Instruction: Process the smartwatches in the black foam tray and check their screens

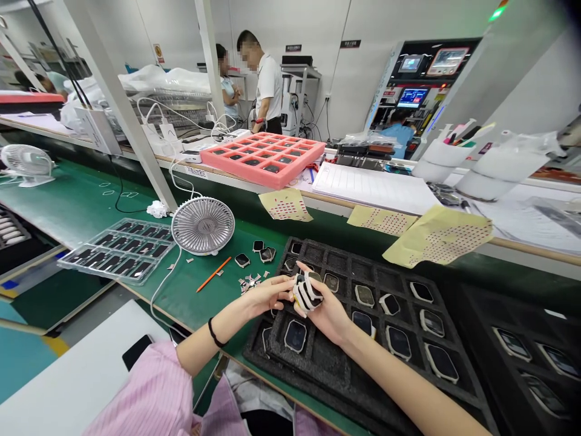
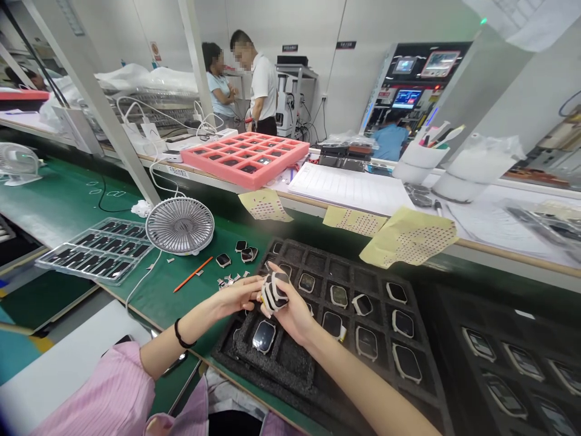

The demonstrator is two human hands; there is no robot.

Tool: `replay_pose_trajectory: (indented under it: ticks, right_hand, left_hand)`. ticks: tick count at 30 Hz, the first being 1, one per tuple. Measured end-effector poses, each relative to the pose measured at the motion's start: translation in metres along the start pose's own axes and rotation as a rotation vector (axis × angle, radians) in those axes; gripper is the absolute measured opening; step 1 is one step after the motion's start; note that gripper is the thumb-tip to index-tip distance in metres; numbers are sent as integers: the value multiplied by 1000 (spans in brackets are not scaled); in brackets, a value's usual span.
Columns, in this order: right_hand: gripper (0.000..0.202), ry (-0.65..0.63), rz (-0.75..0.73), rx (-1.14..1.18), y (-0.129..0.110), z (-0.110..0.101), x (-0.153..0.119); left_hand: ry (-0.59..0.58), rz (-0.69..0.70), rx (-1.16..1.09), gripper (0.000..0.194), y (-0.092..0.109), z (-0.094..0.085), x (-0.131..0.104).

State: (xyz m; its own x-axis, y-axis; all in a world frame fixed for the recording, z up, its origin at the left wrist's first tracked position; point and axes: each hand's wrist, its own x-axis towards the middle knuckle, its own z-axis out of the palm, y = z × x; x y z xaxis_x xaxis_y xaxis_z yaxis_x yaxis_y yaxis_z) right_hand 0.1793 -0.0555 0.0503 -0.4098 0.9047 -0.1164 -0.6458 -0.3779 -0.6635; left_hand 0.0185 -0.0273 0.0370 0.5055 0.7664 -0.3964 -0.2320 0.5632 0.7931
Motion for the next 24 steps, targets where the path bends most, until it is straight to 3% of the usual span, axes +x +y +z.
replay_pose_trajectory:
  ticks: [5, 9, 11, 13, 16, 18, 20, 24]
  right_hand:
    - [62, -25, 48, 5, -2, 5, -4]
    - [54, 12, 71, 28, -3, 6, -2]
    - [44, 69, 55, 47, -4, 4, 3]
    - [32, 139, 17, 68, -6, 1, 8]
    - [23, 192, -15, 85, -7, -4, 13]
    - [23, 200, -9, 85, -7, -6, 13]
    - [24, 213, -4, 91, -6, -6, 12]
    - [25, 237, -4, 94, -4, -4, 10]
  left_hand:
    - [-41, -8, -22, 47, -2, 3, -1]
    - [3, 5, 110, 46, 2, 3, -2]
    - [132, 160, 295, 41, 3, 5, -6]
    - [277, 431, 560, 36, 2, 9, -12]
    - [297, 734, 960, 46, -5, 18, -20]
    - [267, 811, 1104, 55, -11, 23, -21]
    - [306, 841, 1177, 51, -14, 27, -19]
    - [348, 795, 1247, 55, -10, 32, -16]
